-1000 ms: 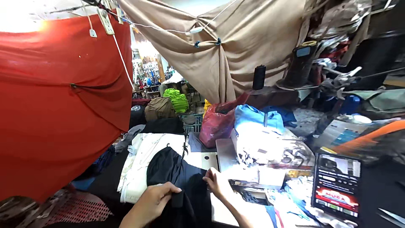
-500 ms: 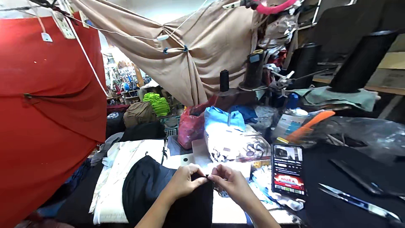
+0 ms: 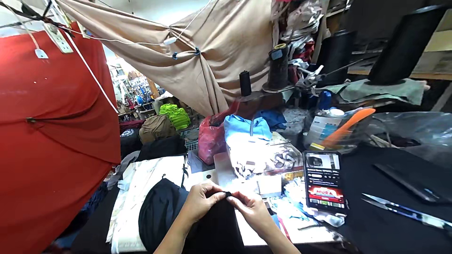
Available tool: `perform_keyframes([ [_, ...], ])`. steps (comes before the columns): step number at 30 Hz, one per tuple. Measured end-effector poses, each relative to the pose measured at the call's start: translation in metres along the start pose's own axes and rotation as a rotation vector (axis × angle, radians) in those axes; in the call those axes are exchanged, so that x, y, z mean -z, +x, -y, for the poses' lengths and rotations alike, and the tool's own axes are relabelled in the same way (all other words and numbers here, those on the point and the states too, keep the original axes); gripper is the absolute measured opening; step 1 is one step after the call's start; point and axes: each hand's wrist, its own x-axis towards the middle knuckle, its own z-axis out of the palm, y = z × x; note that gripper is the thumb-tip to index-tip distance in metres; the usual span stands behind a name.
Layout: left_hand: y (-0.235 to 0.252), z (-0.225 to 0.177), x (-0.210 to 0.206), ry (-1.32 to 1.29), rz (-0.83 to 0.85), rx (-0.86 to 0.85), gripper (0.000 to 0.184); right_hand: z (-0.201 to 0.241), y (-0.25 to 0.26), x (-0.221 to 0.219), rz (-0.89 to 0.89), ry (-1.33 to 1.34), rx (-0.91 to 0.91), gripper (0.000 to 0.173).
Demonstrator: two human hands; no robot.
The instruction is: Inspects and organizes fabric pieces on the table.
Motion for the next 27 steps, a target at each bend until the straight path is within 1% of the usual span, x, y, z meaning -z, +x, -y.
perform_keyframes([
  [5,-0.001,0.004,-0.007,0.013,-0.021,-0.087,0.018,0.001,-0.001,0.000,-0.018,0.031,-0.010,0.013],
  [8,0.002,0.004,-0.011,0.003,-0.091,-0.071,0.016,-0.001,-0.001,-0.001,-0.017,0.014,-0.002,0.016],
  [10,0.005,-0.001,-0.010,-0.091,-0.175,0.008,0.011,-0.006,-0.002,0.000,0.020,-0.062,-0.075,0.026],
  [11,0.008,-0.003,-0.008,-0.150,-0.235,0.047,0.007,-0.012,-0.004,0.001,0.052,-0.113,-0.128,0.029],
  [13,0.015,-0.005,0.000,-0.217,-0.342,0.060,0.004,-0.027,-0.010,0.007,0.140,-0.241,-0.211,0.030],
  [16,0.022,-0.008,0.012,-0.173,-0.425,0.027,0.004,-0.042,-0.023,0.013,0.226,-0.396,-0.333,0.027],
  [18,0.024,-0.007,0.013,-0.095,-0.419,0.007,0.004,-0.039,-0.029,0.010,0.208,-0.378,-0.386,0.030],
  [19,0.024,-0.005,0.011,-0.057,-0.394,-0.006,0.004,-0.035,-0.028,0.008,0.171,-0.318,-0.355,0.033],
  [22,0.021,-0.001,-0.005,0.022,-0.274,-0.042,0.005,-0.010,-0.010,-0.002,0.076,-0.128,-0.159,0.055],
  [23,0.020,-0.001,-0.011,0.024,-0.245,-0.047,0.005,0.001,-0.001,-0.005,0.041,-0.114,-0.096,0.055],
  [24,0.020,-0.003,-0.015,0.008,-0.227,-0.053,0.004,0.010,0.007,-0.007,0.012,-0.109,-0.054,0.049],
  [25,0.020,-0.005,-0.017,-0.011,-0.220,-0.063,0.004,0.016,0.013,-0.008,-0.008,-0.098,-0.040,0.039],
  [27,0.023,-0.009,-0.012,-0.036,-0.231,-0.096,0.005,0.011,0.017,-0.006,-0.005,-0.049,-0.048,0.022],
])
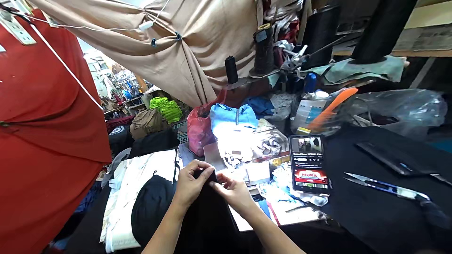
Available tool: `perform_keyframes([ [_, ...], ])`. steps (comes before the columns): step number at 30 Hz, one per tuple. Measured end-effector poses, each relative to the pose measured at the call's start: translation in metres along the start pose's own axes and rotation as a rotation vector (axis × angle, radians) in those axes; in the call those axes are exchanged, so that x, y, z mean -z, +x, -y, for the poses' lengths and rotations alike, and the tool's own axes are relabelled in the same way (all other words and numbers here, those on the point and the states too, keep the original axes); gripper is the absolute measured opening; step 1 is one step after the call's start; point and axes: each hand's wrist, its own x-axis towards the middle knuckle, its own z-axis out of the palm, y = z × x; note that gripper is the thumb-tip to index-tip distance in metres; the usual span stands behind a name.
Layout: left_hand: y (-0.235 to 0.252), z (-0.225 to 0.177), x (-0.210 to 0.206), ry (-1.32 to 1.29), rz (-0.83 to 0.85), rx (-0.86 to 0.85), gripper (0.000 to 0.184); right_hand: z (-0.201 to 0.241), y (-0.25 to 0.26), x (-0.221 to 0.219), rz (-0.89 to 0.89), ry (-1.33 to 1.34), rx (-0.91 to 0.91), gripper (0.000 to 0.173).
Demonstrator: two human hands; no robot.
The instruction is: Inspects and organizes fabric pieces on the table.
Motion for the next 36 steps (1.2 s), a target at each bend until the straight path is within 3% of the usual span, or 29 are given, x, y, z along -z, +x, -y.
perform_keyframes([
  [5,0.017,-0.009,0.025,-0.061,-0.066,-0.037,0.006,-0.050,-0.035,0.015,0.197,-0.143,-0.222,0.023],
  [7,0.020,-0.012,0.032,-0.048,-0.095,-0.023,0.007,-0.068,-0.055,0.017,0.177,-0.132,-0.294,0.026],
  [11,0.028,-0.007,0.038,-0.032,-0.135,0.010,0.007,-0.083,-0.070,0.021,0.097,0.044,-0.294,0.029],
  [16,0.029,0.002,0.024,-0.082,-0.101,0.091,0.007,-0.069,-0.066,0.030,0.230,0.188,-0.270,0.039],
  [21,0.033,0.005,0.020,-0.143,-0.138,0.094,0.008,-0.076,-0.067,0.032,0.078,0.066,-0.252,0.018],
  [28,0.038,0.013,0.018,-0.157,-0.160,0.058,0.008,-0.088,-0.078,0.032,-0.120,-0.060,-0.173,0.029],
  [33,0.044,0.027,0.003,-0.119,-0.192,0.072,0.008,-0.085,-0.090,0.039,-0.153,-0.020,-0.077,0.022],
  [36,0.041,0.037,-0.012,-0.074,-0.127,0.046,0.011,-0.080,-0.104,0.052,-0.106,-0.035,-0.177,0.026],
])
